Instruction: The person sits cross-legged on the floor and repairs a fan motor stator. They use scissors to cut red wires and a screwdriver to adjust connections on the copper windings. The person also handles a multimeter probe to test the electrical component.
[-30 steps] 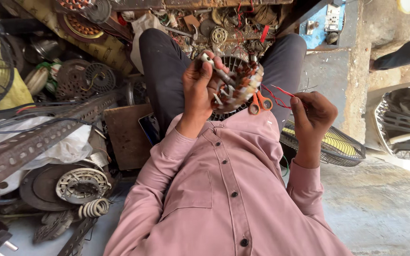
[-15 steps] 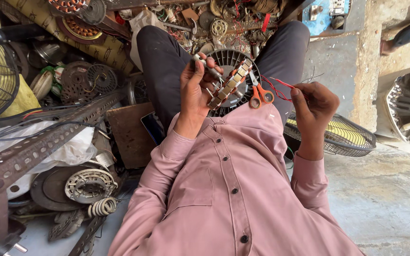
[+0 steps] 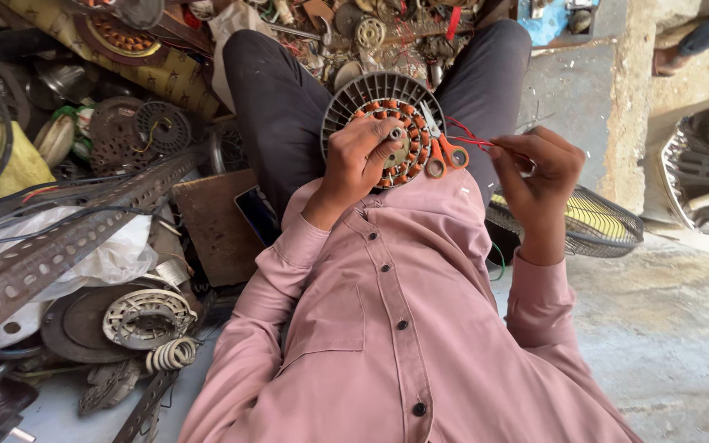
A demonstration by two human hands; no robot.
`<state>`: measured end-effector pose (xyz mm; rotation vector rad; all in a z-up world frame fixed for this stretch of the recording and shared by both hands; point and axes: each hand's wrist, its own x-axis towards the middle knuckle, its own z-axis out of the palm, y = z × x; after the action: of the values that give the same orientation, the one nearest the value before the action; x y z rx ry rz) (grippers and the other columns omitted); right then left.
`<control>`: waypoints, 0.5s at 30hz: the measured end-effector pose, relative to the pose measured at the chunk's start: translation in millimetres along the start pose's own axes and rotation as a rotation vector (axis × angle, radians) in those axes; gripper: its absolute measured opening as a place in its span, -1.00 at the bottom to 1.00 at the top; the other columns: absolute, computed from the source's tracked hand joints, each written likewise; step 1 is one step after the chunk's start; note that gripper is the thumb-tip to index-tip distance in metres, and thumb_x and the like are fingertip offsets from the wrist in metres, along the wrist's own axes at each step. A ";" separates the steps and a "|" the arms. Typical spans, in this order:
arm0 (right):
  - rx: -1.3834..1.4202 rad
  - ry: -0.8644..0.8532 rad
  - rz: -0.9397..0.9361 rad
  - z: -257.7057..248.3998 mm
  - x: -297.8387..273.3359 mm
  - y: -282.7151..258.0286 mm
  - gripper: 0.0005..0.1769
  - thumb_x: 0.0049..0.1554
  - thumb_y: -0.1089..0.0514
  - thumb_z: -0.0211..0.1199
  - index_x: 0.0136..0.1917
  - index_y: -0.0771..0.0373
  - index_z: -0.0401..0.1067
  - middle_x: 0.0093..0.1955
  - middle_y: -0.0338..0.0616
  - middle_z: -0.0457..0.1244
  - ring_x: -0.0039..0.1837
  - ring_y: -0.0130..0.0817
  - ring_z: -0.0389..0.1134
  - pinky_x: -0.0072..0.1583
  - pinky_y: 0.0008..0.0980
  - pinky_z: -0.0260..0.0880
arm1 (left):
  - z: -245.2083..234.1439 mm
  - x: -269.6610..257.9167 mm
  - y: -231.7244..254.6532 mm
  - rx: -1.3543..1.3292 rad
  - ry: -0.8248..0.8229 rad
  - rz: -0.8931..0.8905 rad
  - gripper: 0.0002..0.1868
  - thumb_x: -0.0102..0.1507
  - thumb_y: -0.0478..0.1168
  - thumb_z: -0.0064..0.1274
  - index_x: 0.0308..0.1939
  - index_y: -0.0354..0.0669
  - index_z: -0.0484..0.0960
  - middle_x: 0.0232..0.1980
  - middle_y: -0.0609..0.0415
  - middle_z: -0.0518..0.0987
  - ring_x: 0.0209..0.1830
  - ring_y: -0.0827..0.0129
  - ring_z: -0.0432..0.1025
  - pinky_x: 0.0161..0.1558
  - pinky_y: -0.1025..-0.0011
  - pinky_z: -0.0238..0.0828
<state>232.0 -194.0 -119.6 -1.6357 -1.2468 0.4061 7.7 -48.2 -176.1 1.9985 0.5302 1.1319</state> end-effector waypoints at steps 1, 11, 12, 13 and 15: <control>-0.048 -0.030 -0.059 -1.3 2.6 -6.4 -0.91 0.18 0.41 0.43 -0.03 0.36 0.59 -0.27 -0.16 0.25 -0.31 -0.50 0.19 -0.24 -0.55 0.09 | 1.3 -2.1 -1.9 0.032 -0.024 0.023 -0.76 0.35 -0.26 0.19 0.05 -0.30 0.62 -0.16 -0.07 0.67 -0.14 0.07 0.59 0.02 0.23 0.49; -0.280 -0.239 -0.425 1.6 42.2 -50.9 -0.85 0.17 0.37 0.49 0.00 0.30 0.58 -0.19 -0.09 0.30 -0.19 -0.20 0.33 -0.19 -0.33 0.28 | -6.0 -3.1 1.9 0.007 0.017 0.016 -0.75 0.35 -0.26 0.17 0.08 -0.25 0.61 0.03 -0.08 0.67 0.01 0.06 0.59 0.17 0.21 0.46; -0.280 -0.254 -0.433 2.1 44.1 -53.7 -0.86 0.17 0.37 0.49 0.00 0.30 0.58 -0.20 -0.10 0.30 -0.20 -0.20 0.32 -0.20 -0.32 0.27 | -10.2 -4.5 8.6 -0.028 0.052 -0.005 -0.75 0.36 -0.27 0.14 0.11 -0.26 0.61 0.08 -0.09 0.66 0.04 0.05 0.58 0.19 0.22 0.47; -0.287 -0.275 -0.440 2.3 45.0 -56.4 -0.87 0.16 0.36 0.49 -0.01 0.29 0.58 -0.22 -0.10 0.28 -0.22 -0.20 0.31 -0.18 -0.29 0.27 | -13.1 -5.5 15.0 -0.061 0.092 -0.049 -0.80 0.38 -0.28 0.12 0.07 -0.24 0.62 0.04 -0.05 0.66 0.00 0.10 0.59 0.14 0.26 0.49; -0.301 -0.314 -0.454 4.0 46.4 -61.2 -0.87 0.15 0.36 0.48 -0.04 0.28 0.58 -0.25 -0.11 0.24 -0.24 -0.20 0.29 -0.16 -0.24 0.26 | -17.7 -8.0 26.6 -0.126 0.170 -0.135 -0.88 0.42 -0.28 0.07 0.00 -0.20 0.63 -0.03 0.04 0.67 -0.09 0.20 0.60 0.05 0.34 0.54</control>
<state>215.7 -153.8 -56.1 -1.5049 -1.9413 0.1996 -12.0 -62.7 -153.9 1.7420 0.6537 1.2265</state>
